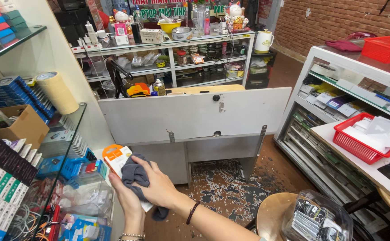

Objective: The person wipes packaged electronics products on a glass display shelf one at a time using a gray cloth, lifting each box, wiping its surfaces, and placing it back on the shelf. They work across several product boxes including charger and cable packaging, occasionally rearranging items on the shelf.

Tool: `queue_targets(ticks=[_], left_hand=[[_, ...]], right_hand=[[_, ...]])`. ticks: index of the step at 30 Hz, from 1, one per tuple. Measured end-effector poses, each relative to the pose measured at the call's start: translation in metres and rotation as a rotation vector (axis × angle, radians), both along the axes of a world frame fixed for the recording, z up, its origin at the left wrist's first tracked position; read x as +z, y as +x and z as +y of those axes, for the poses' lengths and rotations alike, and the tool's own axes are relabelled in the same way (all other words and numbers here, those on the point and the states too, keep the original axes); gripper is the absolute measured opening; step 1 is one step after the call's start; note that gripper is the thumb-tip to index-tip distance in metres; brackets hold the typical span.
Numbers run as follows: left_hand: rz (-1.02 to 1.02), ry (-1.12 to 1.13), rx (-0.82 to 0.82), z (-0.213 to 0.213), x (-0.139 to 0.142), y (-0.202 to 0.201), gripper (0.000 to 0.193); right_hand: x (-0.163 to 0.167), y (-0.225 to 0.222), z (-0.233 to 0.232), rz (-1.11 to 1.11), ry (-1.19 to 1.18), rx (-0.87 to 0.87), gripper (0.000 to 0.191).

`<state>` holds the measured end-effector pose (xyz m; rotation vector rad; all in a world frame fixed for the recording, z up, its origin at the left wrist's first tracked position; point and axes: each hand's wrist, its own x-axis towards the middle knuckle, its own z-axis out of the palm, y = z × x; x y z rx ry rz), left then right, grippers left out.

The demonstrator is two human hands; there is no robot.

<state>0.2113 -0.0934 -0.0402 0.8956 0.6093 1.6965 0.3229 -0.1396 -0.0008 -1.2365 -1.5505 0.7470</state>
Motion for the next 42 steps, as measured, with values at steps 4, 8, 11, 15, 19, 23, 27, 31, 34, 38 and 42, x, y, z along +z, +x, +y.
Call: queue_targets(ticks=[4,8,11,15,19,23,27,31,34,38,42], left_hand=[[0.337,-0.066,0.164,-0.012,-0.003,0.005,0.050],[0.539,0.015,0.209,-0.012,-0.002,-0.009,0.053],[0.736,0.108,0.219,-0.011,-0.002,-0.017,0.051],[1.162,0.066,0.213,-0.011,-0.006,-0.025,0.061],[1.190,0.157,0.313,-0.013,-0.014,-0.039,0.056],[0.977,0.183,0.323,-0.012,-0.028,-0.045,0.054],[0.512,-0.339,0.221,-0.001,-0.035,-0.057,0.069],[0.825,0.160,0.748,0.010,-0.027,-0.082,0.048],[0.423,-0.111,0.435,0.008,-0.021,-0.082,0.047],[0.519,-0.029,0.334,-0.004,-0.023,-0.042,0.053],[0.405,-0.037,0.237,-0.002,-0.021,-0.032,0.050]], right_hand=[[-0.010,-0.002,0.015,-0.055,0.074,-0.200,0.051],[-0.015,0.029,0.051,0.079,0.142,-0.366,0.034],[-0.011,0.040,0.072,0.559,-0.100,-0.046,0.034],[0.003,0.017,0.082,0.762,-0.399,0.124,0.038],[0.009,-0.006,0.091,0.981,-0.461,0.204,0.034],[-0.009,-0.023,0.097,1.071,-0.429,0.011,0.032],[-0.045,-0.054,0.071,0.820,-0.286,-0.003,0.036],[-0.066,-0.062,0.037,0.531,-0.083,0.225,0.043],[-0.059,-0.036,0.032,0.326,-0.153,0.371,0.044],[-0.041,-0.008,0.042,0.870,-0.575,0.314,0.045],[-0.046,-0.009,0.029,0.725,-0.434,0.325,0.043]])
